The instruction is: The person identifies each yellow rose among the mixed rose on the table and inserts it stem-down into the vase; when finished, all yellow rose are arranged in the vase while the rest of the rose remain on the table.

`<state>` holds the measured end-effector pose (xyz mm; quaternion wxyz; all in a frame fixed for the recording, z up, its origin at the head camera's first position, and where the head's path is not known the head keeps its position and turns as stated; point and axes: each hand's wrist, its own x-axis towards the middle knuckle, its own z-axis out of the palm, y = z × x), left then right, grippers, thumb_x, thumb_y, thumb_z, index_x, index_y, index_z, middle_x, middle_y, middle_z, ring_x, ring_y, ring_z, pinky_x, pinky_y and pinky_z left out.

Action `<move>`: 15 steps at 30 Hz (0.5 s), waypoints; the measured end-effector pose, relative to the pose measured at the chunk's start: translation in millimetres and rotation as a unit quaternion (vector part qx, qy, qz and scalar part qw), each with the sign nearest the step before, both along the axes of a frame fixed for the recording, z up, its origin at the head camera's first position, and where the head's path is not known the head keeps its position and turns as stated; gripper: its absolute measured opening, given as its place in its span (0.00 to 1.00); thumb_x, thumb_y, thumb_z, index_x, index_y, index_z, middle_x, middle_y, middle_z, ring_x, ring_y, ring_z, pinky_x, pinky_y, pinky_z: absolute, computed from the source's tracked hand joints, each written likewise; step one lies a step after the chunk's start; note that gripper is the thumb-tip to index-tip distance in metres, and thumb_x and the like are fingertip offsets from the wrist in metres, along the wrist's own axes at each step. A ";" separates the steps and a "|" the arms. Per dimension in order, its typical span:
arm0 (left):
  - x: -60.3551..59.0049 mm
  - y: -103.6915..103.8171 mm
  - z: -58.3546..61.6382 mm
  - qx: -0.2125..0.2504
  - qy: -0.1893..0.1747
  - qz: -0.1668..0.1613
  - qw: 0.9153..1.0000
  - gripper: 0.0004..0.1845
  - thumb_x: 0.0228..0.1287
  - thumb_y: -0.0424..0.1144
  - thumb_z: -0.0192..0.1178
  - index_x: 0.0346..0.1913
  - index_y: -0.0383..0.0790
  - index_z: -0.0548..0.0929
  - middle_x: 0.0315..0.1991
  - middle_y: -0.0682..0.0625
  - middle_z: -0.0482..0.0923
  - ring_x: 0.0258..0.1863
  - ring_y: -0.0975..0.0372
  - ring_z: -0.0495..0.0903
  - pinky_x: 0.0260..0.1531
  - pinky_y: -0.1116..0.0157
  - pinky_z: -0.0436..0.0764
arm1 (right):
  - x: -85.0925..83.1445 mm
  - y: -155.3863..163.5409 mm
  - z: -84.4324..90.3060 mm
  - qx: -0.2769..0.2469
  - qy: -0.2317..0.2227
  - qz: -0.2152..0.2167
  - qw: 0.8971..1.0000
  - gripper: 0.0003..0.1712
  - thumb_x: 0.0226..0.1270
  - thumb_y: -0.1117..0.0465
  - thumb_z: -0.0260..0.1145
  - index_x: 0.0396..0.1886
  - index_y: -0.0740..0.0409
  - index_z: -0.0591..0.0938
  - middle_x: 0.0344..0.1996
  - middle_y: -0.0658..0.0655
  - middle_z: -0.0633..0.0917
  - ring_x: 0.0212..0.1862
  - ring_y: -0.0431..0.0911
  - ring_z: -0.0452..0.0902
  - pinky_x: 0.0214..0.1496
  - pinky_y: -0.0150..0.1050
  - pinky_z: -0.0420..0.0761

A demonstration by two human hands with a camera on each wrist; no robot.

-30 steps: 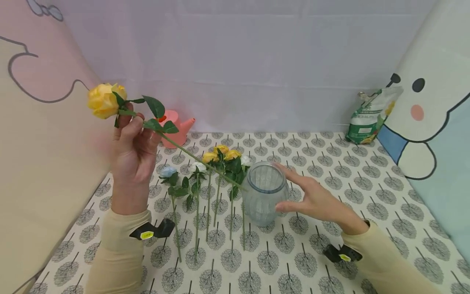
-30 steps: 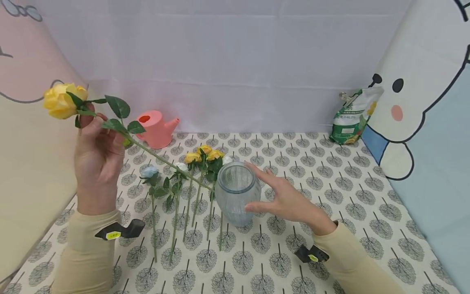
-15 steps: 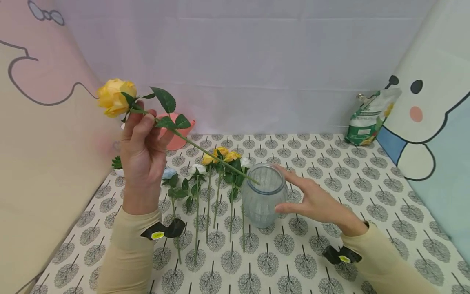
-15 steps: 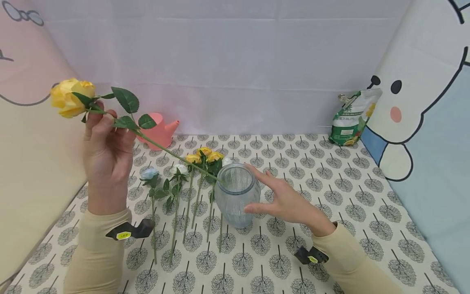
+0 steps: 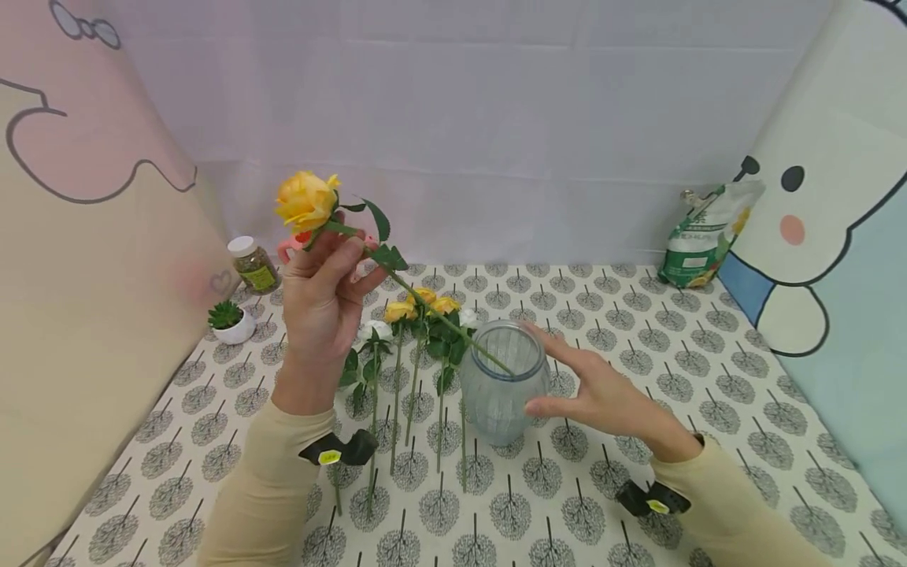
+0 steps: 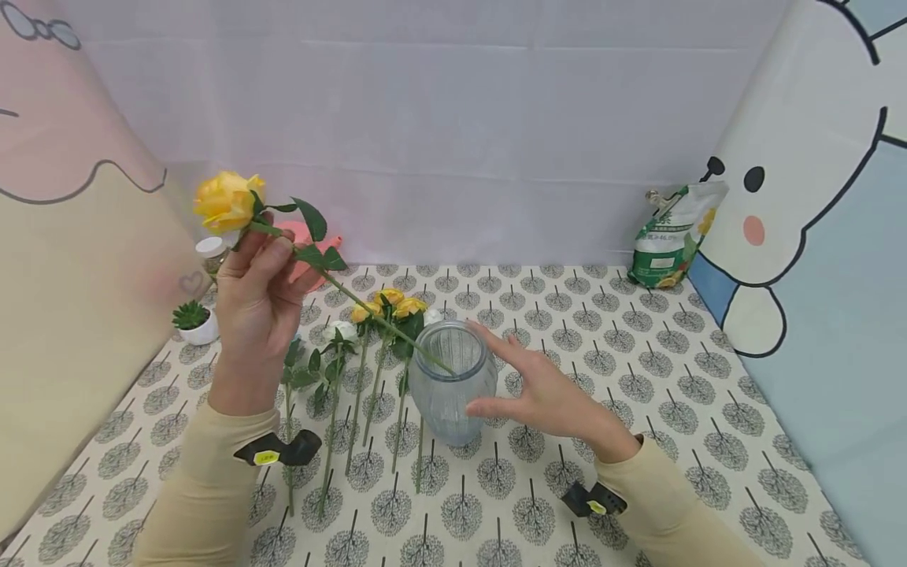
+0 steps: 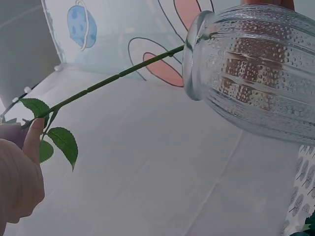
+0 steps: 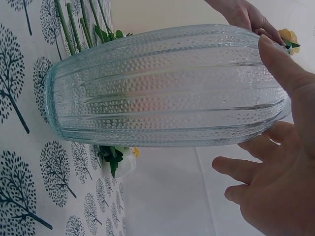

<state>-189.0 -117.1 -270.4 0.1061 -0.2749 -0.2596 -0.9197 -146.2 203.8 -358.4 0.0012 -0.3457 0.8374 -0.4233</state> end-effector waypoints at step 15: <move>3.7 18.4 -13.3 -0.105 -0.014 0.029 0.994 0.10 0.63 0.22 0.65 0.42 0.37 0.89 0.38 0.45 0.86 0.39 0.55 0.85 0.35 0.60 0.88 | 1.5 -0.8 -0.3 -0.001 0.008 0.004 1.000 0.57 0.59 0.55 0.77 0.81 0.46 0.52 0.77 0.58 0.58 0.75 0.59 0.56 0.71 0.70 0.51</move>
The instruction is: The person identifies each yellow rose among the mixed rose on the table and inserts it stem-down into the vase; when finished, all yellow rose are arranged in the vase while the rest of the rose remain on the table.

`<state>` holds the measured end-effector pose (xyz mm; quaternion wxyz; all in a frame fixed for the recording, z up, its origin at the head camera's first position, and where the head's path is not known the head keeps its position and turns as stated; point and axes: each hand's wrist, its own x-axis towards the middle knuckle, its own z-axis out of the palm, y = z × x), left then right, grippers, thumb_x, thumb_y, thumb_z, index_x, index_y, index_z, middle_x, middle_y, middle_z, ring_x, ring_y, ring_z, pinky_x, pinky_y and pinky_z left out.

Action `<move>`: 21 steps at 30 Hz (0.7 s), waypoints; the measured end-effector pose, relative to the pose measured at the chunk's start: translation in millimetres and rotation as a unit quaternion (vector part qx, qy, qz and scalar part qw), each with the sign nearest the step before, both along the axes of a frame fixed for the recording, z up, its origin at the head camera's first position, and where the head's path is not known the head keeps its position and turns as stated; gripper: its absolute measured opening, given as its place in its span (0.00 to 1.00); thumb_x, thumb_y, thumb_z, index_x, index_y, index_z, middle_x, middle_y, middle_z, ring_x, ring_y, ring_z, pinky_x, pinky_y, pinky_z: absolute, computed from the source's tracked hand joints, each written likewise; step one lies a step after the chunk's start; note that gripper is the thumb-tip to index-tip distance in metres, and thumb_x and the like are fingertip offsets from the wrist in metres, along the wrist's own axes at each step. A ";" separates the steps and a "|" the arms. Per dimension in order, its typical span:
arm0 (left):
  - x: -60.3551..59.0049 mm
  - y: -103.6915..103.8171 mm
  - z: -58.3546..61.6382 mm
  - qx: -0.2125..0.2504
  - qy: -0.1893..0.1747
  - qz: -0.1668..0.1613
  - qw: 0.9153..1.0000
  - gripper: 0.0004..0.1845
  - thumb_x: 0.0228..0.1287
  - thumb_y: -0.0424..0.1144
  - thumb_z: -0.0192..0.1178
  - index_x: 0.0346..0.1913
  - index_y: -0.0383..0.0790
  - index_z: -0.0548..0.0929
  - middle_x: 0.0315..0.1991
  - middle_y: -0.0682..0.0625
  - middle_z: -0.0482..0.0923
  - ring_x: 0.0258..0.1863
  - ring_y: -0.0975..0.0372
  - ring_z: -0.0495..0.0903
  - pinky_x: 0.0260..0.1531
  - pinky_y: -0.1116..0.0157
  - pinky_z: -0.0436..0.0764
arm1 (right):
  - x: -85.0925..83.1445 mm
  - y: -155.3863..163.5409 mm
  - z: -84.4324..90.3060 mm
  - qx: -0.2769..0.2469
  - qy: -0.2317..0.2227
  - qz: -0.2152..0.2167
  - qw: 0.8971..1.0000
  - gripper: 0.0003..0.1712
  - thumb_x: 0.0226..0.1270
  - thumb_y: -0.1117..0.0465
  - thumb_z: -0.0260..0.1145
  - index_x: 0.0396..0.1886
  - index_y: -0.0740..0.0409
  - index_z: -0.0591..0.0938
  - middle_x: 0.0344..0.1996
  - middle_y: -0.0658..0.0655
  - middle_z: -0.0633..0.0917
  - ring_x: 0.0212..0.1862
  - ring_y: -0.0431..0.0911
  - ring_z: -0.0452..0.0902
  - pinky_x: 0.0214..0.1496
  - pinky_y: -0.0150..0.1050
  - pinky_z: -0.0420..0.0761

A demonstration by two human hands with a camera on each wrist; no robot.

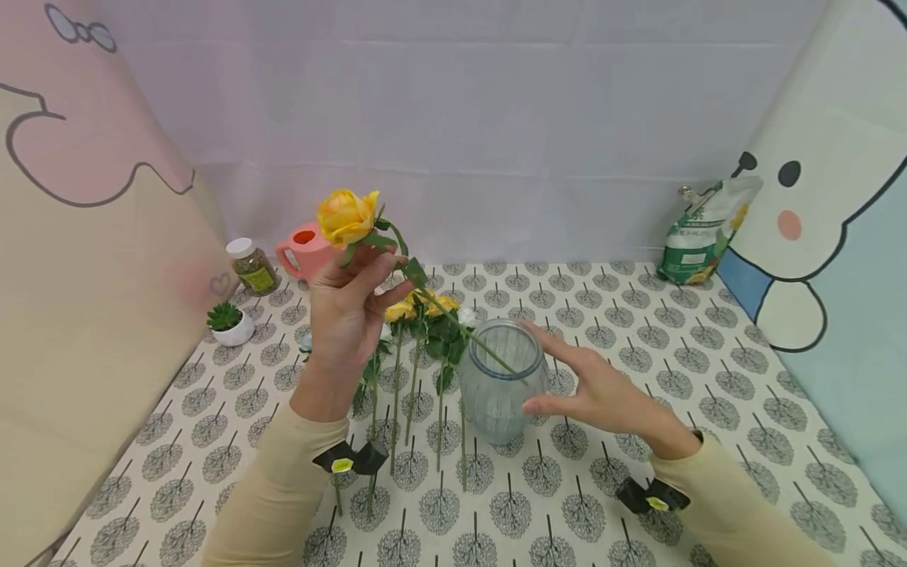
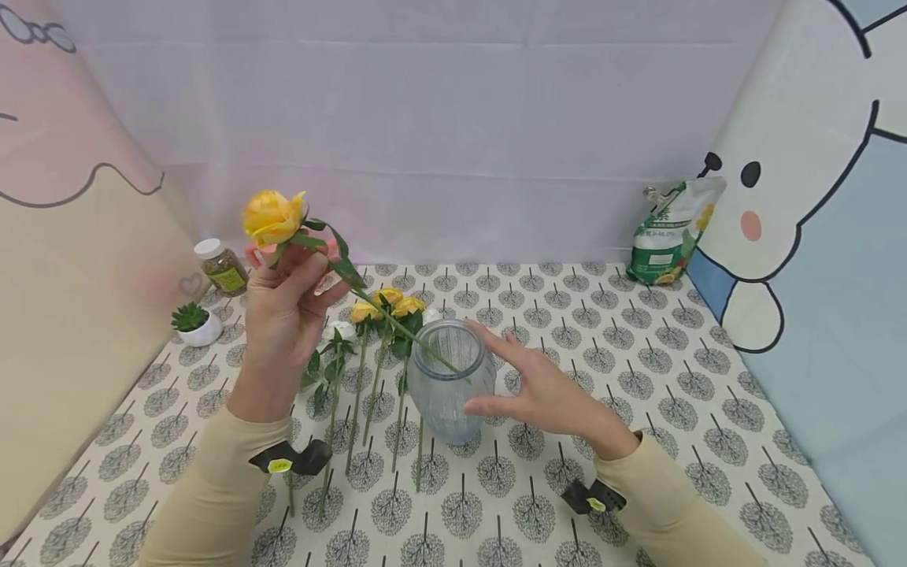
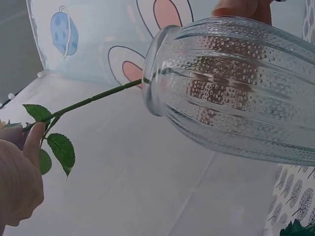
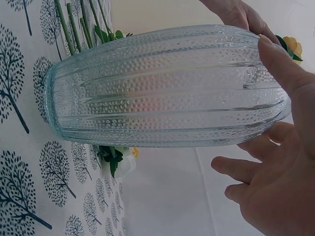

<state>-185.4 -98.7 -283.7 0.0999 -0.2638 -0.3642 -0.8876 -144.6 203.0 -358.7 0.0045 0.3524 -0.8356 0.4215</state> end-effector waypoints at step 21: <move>-1.2 20.9 -16.3 -0.036 -0.066 0.011 0.997 0.17 0.64 0.17 0.59 0.41 0.41 0.90 0.36 0.47 0.86 0.38 0.57 0.86 0.35 0.60 0.88 | 1.8 0.5 1.4 0.011 -0.005 -0.012 1.000 0.56 0.60 0.53 0.76 0.81 0.48 0.53 0.77 0.58 0.58 0.75 0.60 0.56 0.71 0.68 0.54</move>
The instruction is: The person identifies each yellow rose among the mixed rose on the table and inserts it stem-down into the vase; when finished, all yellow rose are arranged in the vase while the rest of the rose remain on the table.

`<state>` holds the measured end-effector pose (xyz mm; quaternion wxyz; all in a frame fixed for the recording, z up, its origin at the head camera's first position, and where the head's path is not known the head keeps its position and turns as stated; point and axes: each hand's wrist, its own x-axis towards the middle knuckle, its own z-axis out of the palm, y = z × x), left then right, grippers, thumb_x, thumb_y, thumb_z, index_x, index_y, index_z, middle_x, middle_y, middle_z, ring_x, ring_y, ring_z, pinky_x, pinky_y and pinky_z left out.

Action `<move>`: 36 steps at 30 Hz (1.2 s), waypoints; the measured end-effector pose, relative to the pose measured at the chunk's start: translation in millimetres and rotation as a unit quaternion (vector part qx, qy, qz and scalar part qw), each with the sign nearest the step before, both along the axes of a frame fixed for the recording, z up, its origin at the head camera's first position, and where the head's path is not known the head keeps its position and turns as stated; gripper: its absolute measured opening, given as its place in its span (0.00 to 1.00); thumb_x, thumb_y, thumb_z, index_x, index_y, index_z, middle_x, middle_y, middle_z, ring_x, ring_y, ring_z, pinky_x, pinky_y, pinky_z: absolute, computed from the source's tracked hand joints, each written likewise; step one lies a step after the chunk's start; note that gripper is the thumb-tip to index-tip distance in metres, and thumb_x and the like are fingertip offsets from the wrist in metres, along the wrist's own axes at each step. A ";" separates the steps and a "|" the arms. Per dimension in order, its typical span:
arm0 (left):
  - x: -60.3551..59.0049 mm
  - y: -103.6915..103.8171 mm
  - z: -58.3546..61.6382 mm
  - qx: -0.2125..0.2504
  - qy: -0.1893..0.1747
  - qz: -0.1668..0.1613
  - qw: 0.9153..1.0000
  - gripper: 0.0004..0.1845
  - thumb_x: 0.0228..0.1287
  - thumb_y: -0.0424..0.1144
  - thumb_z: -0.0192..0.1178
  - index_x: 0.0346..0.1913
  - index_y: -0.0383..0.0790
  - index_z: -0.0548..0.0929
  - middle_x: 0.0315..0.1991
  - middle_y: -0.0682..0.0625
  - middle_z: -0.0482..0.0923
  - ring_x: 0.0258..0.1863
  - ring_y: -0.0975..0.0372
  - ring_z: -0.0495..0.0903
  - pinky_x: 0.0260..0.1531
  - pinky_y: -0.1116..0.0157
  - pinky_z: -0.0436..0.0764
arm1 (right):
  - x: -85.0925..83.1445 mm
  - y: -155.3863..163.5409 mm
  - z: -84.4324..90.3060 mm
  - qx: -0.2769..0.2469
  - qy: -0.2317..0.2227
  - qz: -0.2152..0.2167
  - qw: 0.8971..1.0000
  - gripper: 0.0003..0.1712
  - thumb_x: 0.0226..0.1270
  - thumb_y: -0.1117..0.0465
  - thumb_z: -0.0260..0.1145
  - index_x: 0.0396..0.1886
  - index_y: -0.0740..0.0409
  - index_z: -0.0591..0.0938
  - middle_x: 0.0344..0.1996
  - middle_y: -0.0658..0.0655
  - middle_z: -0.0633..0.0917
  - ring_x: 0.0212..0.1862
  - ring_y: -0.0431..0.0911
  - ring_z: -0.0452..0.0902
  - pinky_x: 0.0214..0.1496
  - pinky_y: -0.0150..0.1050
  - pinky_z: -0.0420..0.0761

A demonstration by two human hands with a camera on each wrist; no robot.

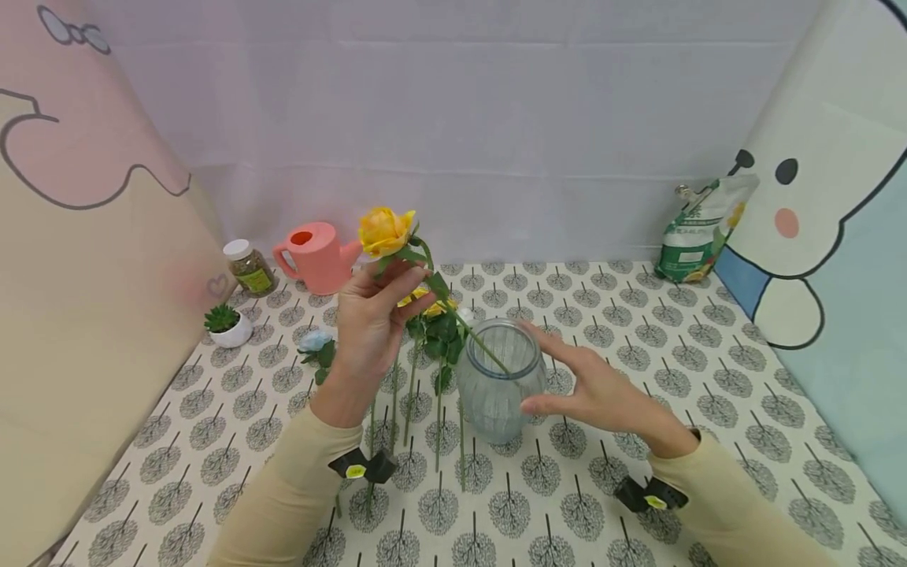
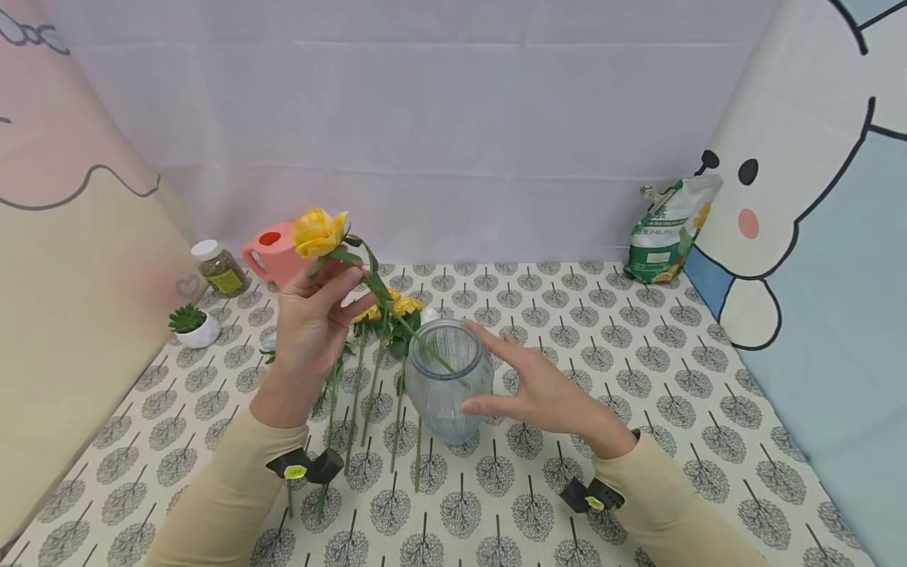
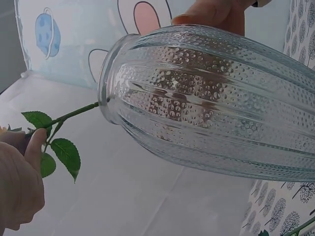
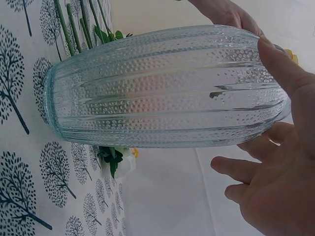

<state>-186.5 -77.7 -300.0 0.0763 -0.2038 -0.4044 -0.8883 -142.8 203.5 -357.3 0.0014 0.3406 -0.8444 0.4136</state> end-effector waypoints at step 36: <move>-3.5 18.6 -29.4 -0.048 0.057 -0.076 0.994 0.25 0.61 0.11 0.50 0.40 0.41 0.90 0.38 0.46 0.87 0.38 0.56 0.88 0.36 0.62 0.87 | -2.9 0.2 -1.0 -0.004 0.004 0.006 1.000 0.56 0.60 0.54 0.77 0.81 0.44 0.53 0.77 0.54 0.59 0.75 0.57 0.56 0.74 0.66 0.48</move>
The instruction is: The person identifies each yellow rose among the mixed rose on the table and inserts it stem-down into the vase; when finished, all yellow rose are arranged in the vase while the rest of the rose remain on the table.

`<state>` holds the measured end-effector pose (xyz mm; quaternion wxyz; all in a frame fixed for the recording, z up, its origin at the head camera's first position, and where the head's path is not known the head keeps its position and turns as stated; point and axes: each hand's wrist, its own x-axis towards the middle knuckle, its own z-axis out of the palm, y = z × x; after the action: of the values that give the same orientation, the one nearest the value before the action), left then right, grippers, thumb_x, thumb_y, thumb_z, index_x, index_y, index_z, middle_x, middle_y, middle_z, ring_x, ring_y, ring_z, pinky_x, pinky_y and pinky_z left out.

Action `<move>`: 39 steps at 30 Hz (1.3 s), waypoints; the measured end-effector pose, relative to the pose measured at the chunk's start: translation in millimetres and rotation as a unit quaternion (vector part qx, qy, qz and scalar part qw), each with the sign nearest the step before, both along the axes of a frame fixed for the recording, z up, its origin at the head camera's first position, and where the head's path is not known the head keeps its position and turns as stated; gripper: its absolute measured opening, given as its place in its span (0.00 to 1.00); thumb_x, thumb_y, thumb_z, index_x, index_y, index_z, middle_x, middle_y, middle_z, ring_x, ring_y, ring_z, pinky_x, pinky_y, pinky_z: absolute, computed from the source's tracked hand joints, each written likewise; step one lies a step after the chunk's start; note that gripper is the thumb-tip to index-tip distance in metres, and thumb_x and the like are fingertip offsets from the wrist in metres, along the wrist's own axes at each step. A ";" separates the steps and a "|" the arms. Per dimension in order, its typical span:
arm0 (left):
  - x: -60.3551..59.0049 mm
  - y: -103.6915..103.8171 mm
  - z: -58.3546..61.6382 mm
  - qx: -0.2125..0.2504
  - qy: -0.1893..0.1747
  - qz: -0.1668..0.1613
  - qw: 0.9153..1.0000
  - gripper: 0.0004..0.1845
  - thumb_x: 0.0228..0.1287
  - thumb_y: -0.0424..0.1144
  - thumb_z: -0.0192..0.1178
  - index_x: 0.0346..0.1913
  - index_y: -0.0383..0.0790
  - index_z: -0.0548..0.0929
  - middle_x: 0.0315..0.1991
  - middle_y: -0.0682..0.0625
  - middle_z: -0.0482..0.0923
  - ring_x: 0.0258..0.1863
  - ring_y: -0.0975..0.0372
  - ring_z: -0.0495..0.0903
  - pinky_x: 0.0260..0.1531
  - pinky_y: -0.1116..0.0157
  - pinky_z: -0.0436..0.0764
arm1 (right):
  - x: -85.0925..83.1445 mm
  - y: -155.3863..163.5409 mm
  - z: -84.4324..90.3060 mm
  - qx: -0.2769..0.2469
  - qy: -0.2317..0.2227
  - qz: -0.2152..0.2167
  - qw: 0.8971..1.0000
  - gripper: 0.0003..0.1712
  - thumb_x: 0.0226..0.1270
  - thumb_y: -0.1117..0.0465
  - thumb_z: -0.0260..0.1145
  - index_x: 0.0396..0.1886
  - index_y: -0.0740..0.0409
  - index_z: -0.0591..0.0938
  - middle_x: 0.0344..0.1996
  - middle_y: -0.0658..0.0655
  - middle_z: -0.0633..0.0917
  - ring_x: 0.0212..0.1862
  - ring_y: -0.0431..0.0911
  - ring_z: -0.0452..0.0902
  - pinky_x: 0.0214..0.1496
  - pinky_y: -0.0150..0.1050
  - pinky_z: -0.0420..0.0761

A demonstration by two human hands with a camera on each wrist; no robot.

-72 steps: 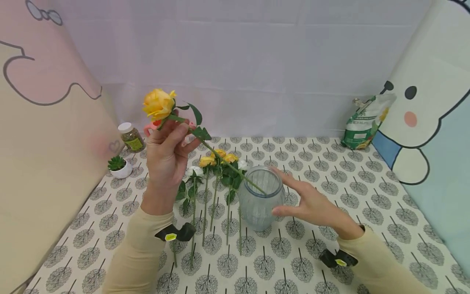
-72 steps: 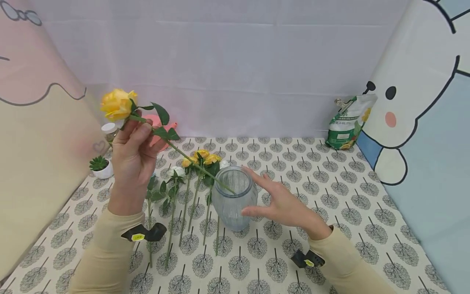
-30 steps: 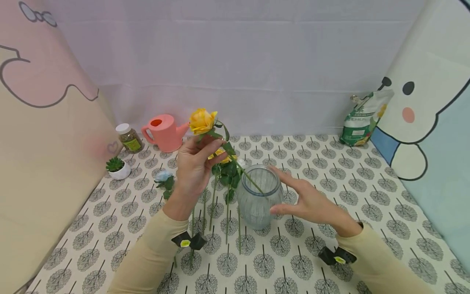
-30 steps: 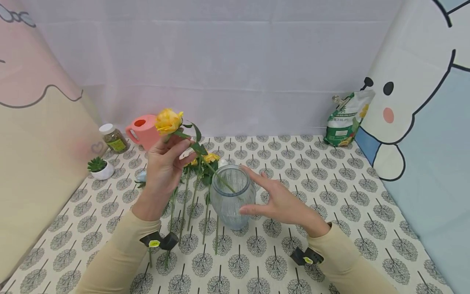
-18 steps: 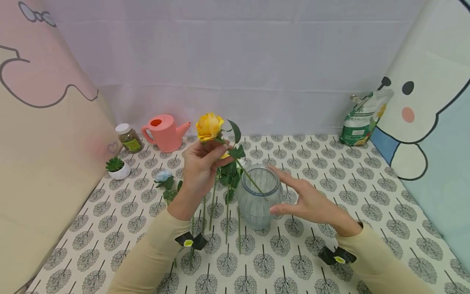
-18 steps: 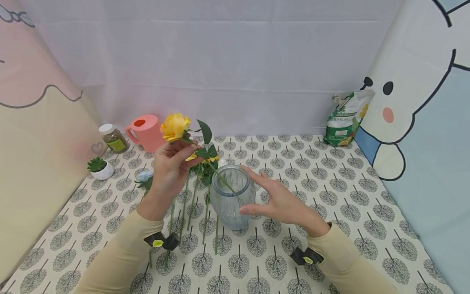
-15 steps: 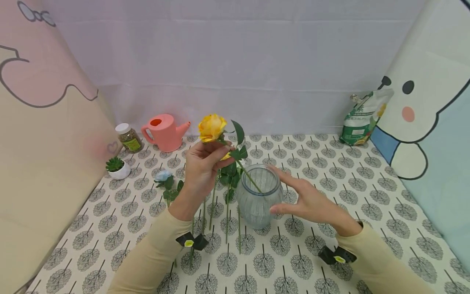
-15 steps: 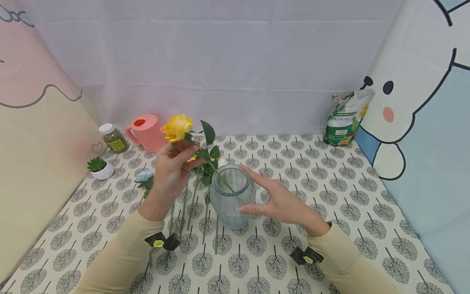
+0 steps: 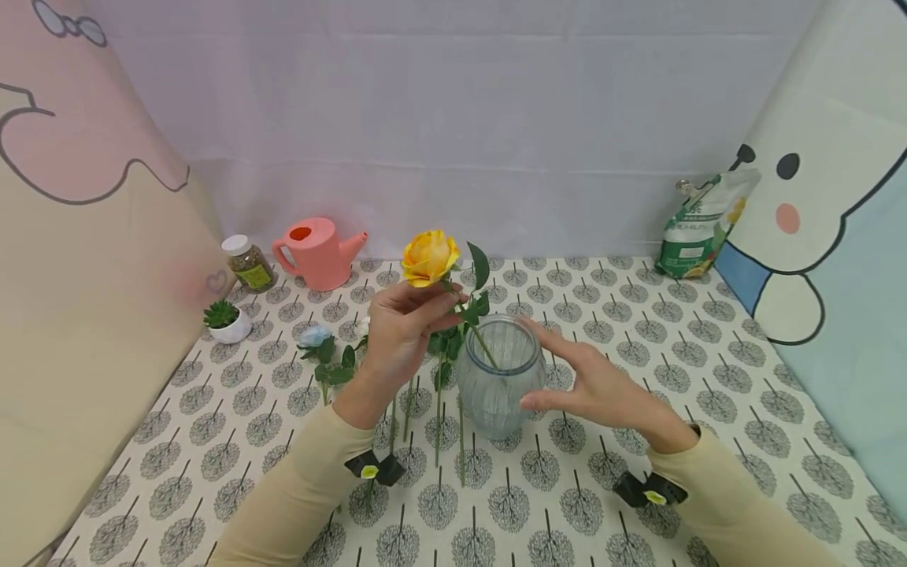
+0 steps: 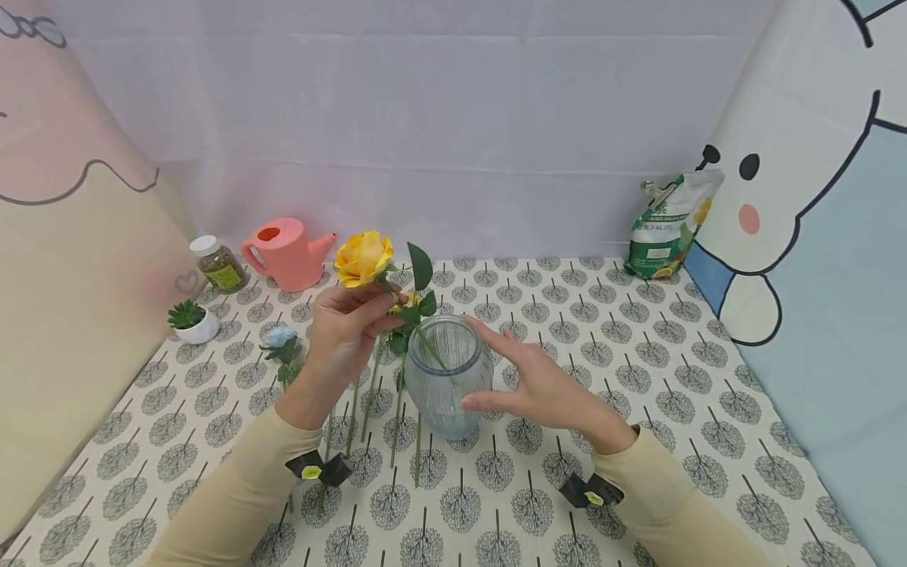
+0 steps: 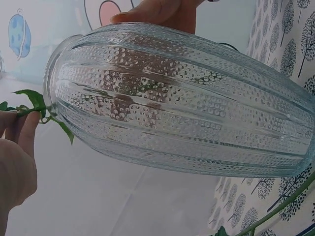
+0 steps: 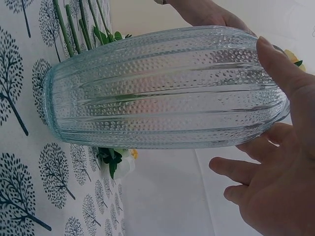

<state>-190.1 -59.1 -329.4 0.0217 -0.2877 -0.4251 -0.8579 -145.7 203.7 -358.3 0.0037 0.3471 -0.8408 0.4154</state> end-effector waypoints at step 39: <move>1.5 6.3 -14.4 -0.124 -0.004 0.079 0.989 0.25 0.56 0.14 0.62 0.40 0.51 0.90 0.39 0.51 0.88 0.39 0.60 0.88 0.48 0.58 0.85 | 2.6 -0.6 3.4 0.008 -0.012 -0.007 1.000 0.56 0.60 0.53 0.77 0.81 0.52 0.53 0.77 0.58 0.58 0.76 0.57 0.53 0.74 0.63 0.50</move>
<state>-188.6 -52.7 -343.7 0.0524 -0.2505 -0.5499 -0.7951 -143.2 203.1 -354.9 -0.0069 0.3364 -0.8465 0.4126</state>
